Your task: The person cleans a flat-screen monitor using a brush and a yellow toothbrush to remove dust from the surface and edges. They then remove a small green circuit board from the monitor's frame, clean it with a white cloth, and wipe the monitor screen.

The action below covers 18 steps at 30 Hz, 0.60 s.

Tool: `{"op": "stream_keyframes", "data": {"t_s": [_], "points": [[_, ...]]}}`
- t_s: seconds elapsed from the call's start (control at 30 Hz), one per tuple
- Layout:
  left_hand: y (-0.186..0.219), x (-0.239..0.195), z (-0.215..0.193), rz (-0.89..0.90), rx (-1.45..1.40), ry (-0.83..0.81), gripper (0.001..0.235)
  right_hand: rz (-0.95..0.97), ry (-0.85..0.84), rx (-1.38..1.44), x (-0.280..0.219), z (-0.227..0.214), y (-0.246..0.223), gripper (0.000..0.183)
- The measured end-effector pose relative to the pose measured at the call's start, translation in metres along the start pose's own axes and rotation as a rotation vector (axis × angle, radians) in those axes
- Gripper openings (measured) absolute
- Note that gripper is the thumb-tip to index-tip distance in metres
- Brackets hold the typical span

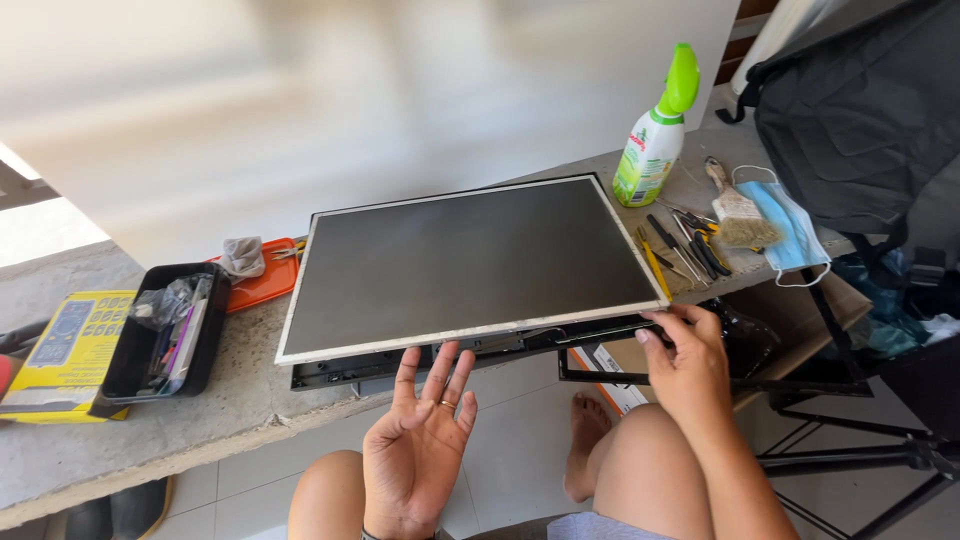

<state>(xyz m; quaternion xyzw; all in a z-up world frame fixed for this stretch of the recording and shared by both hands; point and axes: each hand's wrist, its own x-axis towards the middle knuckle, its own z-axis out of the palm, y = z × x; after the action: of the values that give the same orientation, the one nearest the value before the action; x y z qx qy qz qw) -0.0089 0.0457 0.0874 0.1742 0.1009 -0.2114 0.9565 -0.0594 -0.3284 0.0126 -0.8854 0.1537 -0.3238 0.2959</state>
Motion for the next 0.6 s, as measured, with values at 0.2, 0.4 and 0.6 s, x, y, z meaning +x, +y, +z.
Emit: {"op": "stream_keyframes", "data": {"t_s": [0.2,0.4,0.6], "points": [[0.007,0.0,-0.009,-0.003,0.068,-0.063,0.09,0.102,-0.07,0.003,0.009,-0.01,-0.008,0.023],[0.01,0.001,-0.026,-0.066,0.178,-0.013,0.112,0.066,0.0,0.022,0.001,-0.018,-0.023,0.019],[0.012,0.003,-0.04,-0.095,0.19,-0.098,0.117,0.217,-0.076,0.098,-0.004,-0.043,-0.063,0.016]]}}
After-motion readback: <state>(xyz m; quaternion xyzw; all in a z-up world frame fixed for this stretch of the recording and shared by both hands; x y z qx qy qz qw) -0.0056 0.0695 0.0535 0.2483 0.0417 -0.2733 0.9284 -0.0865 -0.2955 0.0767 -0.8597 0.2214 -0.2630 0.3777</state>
